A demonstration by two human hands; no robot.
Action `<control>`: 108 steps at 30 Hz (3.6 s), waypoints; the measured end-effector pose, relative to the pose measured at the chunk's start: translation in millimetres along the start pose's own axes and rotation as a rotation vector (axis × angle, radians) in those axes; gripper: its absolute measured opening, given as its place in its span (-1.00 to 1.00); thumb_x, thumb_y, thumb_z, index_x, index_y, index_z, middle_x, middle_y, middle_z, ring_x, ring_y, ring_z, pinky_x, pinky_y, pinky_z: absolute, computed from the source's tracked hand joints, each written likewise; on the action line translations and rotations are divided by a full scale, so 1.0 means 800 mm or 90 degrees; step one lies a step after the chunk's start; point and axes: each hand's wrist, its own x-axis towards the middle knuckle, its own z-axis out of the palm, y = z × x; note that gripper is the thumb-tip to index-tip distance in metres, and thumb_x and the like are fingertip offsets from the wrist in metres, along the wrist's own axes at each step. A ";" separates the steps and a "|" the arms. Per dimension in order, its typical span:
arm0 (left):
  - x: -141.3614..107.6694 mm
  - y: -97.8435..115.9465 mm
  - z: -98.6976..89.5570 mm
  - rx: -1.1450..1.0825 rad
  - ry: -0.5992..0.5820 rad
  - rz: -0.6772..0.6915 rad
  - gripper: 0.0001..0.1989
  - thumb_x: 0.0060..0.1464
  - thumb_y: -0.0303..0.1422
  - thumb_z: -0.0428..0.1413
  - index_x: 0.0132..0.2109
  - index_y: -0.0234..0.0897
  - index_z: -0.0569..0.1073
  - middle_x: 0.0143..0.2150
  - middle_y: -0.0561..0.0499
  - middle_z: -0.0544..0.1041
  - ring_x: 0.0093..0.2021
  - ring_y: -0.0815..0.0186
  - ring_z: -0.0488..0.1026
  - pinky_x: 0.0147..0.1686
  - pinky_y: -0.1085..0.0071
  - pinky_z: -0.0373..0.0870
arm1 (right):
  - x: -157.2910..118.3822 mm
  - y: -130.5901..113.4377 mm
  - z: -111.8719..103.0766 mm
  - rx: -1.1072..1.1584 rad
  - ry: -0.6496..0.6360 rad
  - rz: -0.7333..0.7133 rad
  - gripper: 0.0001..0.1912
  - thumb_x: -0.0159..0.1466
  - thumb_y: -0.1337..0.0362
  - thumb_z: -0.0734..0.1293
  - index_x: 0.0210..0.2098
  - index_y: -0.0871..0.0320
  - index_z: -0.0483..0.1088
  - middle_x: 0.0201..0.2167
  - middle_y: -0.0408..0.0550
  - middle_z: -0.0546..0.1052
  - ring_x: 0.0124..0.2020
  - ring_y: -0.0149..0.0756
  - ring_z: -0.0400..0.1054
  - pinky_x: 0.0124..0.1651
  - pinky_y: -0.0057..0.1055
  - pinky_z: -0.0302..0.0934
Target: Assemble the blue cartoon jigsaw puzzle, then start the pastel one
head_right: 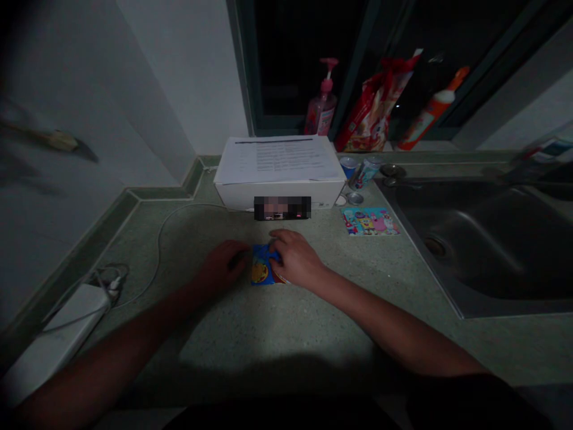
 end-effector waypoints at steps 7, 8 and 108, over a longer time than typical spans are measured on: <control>-0.001 -0.005 0.004 0.005 0.004 0.020 -0.77 0.34 -0.42 0.10 0.06 -0.20 0.59 -0.04 -0.09 0.67 0.01 0.12 0.60 0.09 0.09 0.58 | 0.006 0.001 0.002 -0.039 -0.017 -0.008 -0.84 0.31 0.35 0.43 -0.12 0.17 0.60 0.24 0.26 0.57 0.27 0.14 0.47 0.33 0.06 0.36; -0.001 -0.005 0.004 0.006 0.003 0.020 -0.77 0.35 -0.42 0.10 0.06 -0.20 0.59 -0.04 -0.09 0.67 0.02 0.12 0.60 0.09 0.09 0.58 | 0.005 0.001 0.003 -0.041 -0.017 -0.007 -0.84 0.31 0.34 0.43 -0.11 0.18 0.60 0.24 0.26 0.57 0.26 0.14 0.47 0.33 0.06 0.36; 0.011 -0.013 -0.013 -0.046 0.040 -0.174 -0.82 0.31 -0.29 0.09 -0.13 -0.22 0.58 -0.13 -0.11 0.67 -0.12 0.12 0.61 -0.01 0.12 0.58 | -0.116 0.098 -0.046 -0.094 0.065 0.099 -0.73 0.48 0.21 0.28 0.02 0.12 0.59 0.11 0.20 0.63 0.15 0.09 0.55 0.24 0.11 0.46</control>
